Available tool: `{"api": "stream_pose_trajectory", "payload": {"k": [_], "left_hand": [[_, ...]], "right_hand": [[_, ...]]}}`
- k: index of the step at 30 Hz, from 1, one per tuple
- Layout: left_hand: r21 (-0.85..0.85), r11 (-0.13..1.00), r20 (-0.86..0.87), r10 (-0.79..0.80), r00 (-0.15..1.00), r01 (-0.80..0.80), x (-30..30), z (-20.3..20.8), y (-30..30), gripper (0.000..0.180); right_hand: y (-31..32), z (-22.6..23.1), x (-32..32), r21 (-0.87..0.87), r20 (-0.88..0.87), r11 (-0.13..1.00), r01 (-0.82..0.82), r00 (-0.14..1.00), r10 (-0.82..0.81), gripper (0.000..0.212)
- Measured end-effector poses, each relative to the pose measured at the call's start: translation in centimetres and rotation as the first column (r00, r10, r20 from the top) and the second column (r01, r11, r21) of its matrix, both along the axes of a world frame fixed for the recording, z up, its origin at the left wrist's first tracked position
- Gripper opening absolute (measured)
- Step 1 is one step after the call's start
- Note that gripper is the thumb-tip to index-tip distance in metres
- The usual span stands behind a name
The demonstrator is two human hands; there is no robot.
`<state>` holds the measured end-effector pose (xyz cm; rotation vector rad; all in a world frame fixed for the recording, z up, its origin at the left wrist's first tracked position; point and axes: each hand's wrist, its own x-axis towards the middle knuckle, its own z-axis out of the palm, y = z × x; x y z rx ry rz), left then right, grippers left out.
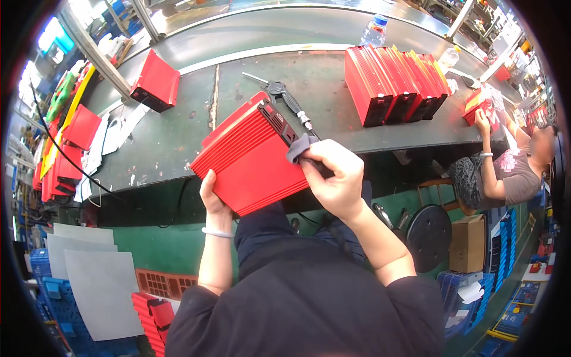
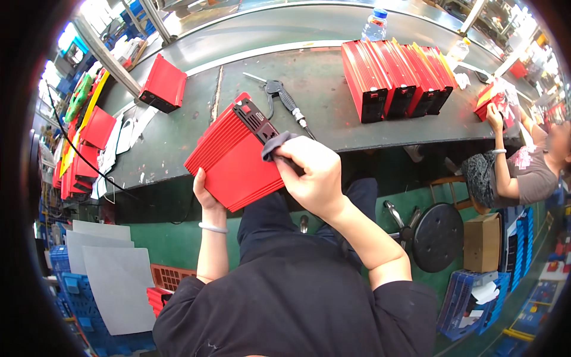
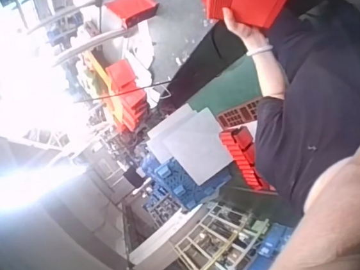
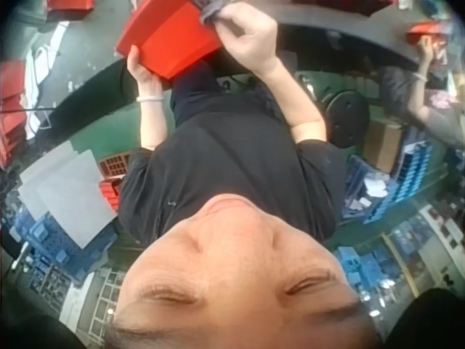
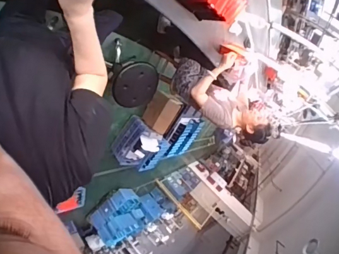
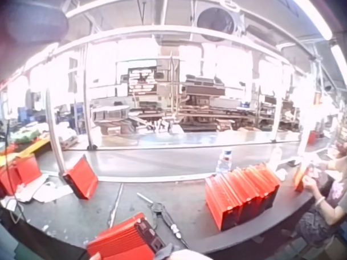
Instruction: Clean red electronic power inverter cases using an air duster and a cleaning cloth on an assembly line.
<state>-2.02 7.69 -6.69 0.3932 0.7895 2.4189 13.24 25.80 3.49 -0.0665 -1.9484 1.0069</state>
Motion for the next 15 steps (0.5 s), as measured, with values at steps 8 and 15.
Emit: {"api": "stream_pose_trajectory", "payload": {"k": [8, 15], "left_hand": [[-0.043, 0.987, -0.046, 0.152, 0.987, -0.154, -1.4, -0.4, -0.5, 0.061], [0.058, 0.993, -0.022, 0.105, 0.994, -0.103, -1.7, -0.8, 0.1, 0.070]], "right_hand": [[4.2, -2.1, 2.5, -0.617, -0.042, 0.763, -0.192, 0.976, 0.212, 0.008], [3.1, -2.2, 0.3, -0.562, 0.154, 0.729, -0.392, 0.816, 0.557, 0.065]]}}
